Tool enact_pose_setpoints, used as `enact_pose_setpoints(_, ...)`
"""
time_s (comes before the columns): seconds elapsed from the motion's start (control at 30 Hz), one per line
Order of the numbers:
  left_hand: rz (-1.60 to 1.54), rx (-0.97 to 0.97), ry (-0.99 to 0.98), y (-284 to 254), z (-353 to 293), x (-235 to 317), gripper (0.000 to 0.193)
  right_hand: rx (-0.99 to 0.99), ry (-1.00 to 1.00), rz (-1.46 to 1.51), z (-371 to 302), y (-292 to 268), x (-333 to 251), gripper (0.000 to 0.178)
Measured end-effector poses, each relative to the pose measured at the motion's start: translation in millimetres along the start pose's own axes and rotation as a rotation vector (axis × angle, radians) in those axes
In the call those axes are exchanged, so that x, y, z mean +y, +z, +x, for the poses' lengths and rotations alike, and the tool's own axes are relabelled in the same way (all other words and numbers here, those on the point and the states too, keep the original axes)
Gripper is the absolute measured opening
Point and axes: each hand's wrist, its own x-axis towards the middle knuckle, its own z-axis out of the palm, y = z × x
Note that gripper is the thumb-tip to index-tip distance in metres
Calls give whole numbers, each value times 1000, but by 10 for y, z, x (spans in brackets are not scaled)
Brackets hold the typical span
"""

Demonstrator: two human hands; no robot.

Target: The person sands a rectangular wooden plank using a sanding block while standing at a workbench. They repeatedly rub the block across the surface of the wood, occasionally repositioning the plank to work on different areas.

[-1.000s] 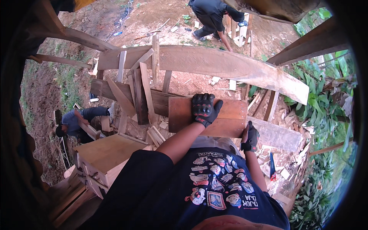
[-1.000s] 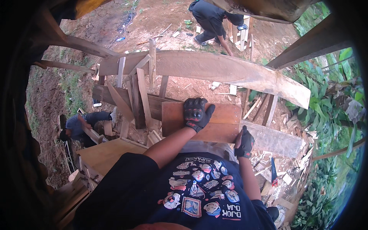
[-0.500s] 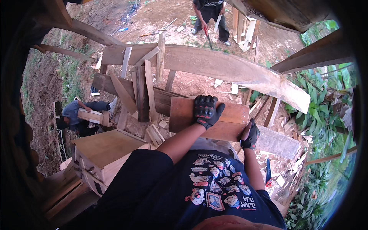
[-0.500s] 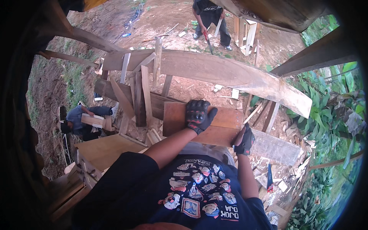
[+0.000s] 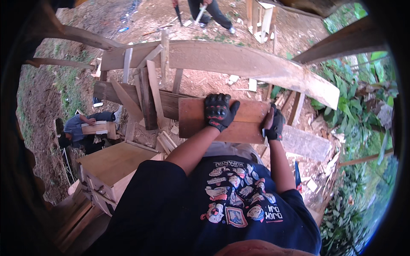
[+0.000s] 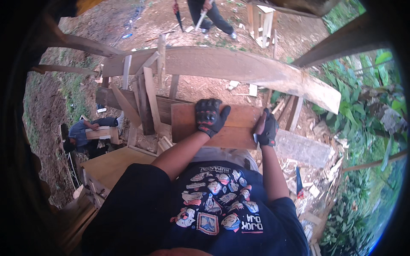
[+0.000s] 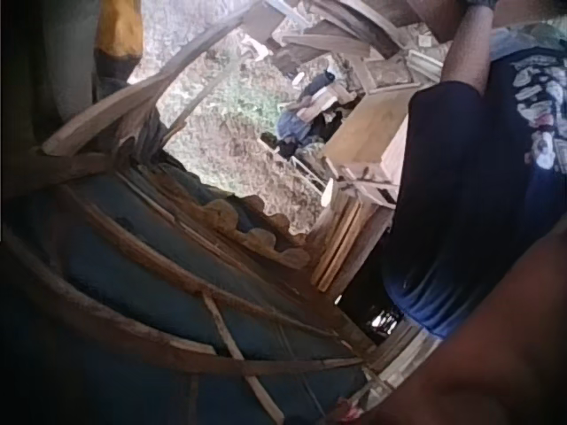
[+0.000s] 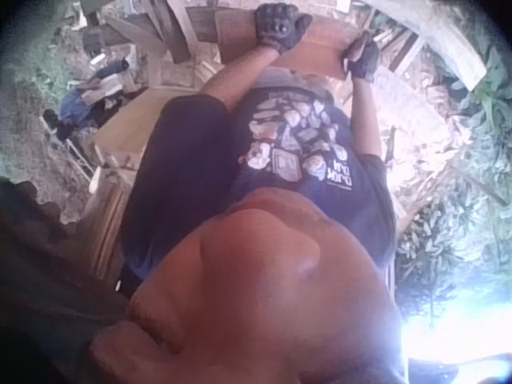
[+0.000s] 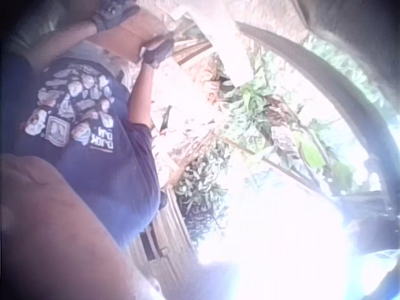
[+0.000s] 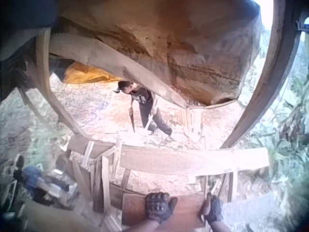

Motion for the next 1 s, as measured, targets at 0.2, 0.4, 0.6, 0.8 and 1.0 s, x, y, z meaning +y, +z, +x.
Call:
enact_pose_setpoints(0.2,66,-46,4,68,-19,-35,42,-9,-157,140,-505,-226,-118,39)
enact_pose_setpoints(0.4,54,-69,2,63,-22,12,43,-76,160,117,-468,-110,161,57)
enact_pose_setpoints(0.6,70,-28,14,71,-15,5,44,-66,176,121,-521,89,353,67)
enact_pose_setpoints(0.8,69,-34,8,91,-38,-27,43,-111,207,-18,-570,-7,197,66)
enact_pose_setpoints(1.0,72,-57,-2,110,-11,-7,46,54,37,-142,-129,18,-44,48)
